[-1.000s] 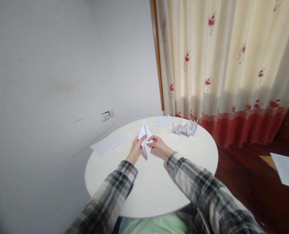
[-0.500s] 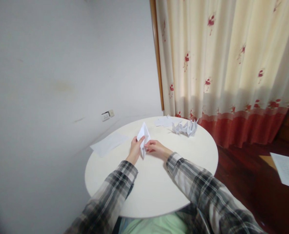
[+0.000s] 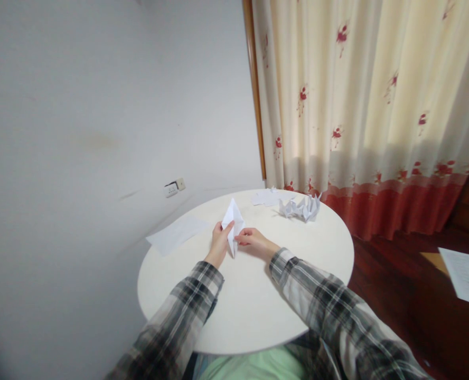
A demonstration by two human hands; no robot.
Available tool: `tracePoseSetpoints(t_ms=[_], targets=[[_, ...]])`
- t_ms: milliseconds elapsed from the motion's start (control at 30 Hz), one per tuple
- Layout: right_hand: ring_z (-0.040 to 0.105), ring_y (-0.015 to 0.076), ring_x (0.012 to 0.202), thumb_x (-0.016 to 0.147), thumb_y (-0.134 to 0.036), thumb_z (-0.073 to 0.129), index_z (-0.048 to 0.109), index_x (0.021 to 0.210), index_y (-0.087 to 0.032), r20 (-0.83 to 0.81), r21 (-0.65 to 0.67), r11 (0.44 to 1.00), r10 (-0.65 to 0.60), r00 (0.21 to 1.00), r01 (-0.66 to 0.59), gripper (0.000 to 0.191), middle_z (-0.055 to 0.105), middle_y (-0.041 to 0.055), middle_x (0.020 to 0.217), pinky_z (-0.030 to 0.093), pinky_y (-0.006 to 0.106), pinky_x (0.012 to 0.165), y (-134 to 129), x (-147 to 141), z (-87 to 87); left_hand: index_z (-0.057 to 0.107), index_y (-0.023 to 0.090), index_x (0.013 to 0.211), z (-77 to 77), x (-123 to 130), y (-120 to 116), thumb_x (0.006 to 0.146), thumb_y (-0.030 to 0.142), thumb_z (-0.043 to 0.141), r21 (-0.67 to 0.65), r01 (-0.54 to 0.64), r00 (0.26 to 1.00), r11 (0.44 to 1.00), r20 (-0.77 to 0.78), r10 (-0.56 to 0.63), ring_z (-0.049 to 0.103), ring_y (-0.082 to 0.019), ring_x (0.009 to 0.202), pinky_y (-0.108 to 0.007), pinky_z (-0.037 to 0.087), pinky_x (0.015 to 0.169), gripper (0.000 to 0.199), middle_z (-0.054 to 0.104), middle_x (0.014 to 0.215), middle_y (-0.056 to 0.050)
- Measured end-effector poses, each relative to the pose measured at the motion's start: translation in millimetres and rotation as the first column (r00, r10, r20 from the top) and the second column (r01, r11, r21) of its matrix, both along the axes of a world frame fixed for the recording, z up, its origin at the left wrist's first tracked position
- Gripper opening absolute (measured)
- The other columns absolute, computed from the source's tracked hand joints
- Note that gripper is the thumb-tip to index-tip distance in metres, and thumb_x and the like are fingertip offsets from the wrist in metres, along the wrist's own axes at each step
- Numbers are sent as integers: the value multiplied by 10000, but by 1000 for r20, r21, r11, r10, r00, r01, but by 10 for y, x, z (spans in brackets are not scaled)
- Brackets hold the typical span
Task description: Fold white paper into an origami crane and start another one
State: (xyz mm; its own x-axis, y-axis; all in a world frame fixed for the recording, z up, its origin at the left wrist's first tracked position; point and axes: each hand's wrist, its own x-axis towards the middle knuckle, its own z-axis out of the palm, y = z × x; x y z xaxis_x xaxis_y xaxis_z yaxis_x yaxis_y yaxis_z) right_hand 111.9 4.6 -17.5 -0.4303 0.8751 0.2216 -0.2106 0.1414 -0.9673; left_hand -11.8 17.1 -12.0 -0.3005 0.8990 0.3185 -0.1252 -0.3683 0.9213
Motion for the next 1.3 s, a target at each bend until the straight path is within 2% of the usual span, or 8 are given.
tracePoseSetpoints(t_ms=[167,367,467,667,833,1100,1233,1300], targets=[[387,61,482,525,-305,678,485,505,-145,1,23,1000,-13,1000,13,252,460,-40,490,284,214,499,-15,5,35,492,145,749,14,9,-19,558,358,657,-7,18,999,1000,30,-18,519,-127,626,-240,384,574,331,557,702,-12],[394,52,484,548,-319,689,482,547,-139,-21,-35,993,113,993,-114,275,456,-48,508,297,210,510,-82,-11,29,491,147,742,-17,-6,17,559,364,652,-7,-29,999,1000,13,29,507,-120,617,-233,376,565,326,553,702,-8],[424,55,506,533,-316,705,493,566,-131,-3,-73,988,134,991,-134,283,490,-34,543,310,208,523,-99,-21,13,491,147,739,-22,-13,27,559,368,652,-3,-40,999,999,19,40,505,-118,614,-229,374,562,328,552,700,-7],[394,46,464,509,-330,713,485,533,-134,4,-67,994,90,996,-90,302,471,-44,499,288,202,486,-63,-21,-14,495,149,751,-24,-24,37,556,372,657,3,-61,998,998,35,61,521,-127,633,-241,390,588,337,568,717,-18],[452,63,501,471,-330,729,478,533,-138,-6,-80,992,100,995,-101,322,519,-29,533,324,207,509,-58,-28,-26,499,150,755,-33,-32,42,557,378,658,-5,-73,996,997,50,73,533,-136,650,-251,400,602,341,580,742,-30],[440,57,467,437,-316,749,457,527,-147,9,-10,1000,-14,1000,15,349,497,-52,490,329,212,508,-20,-18,-10,502,146,769,-8,-27,16,595,411,621,-7,45,992,999,118,-44,539,-129,630,-242,407,576,339,578,729,-28],[476,69,516,500,-363,720,501,557,-148,-34,-34,998,-45,998,44,312,528,-33,547,367,218,552,-20,-5,25,523,139,756,3,-21,-6,583,411,633,13,59,995,998,81,-59,536,-127,628,-233,404,571,341,581,707,-21],[509,85,564,534,-394,696,542,603,-150,-71,-56,995,-81,994,77,297,570,-10,616,388,229,589,-12,5,41,540,133,781,6,-9,-24,575,404,646,-7,118,991,993,67,-117,544,-135,639,-242,409,584,357,593,717,-29]])
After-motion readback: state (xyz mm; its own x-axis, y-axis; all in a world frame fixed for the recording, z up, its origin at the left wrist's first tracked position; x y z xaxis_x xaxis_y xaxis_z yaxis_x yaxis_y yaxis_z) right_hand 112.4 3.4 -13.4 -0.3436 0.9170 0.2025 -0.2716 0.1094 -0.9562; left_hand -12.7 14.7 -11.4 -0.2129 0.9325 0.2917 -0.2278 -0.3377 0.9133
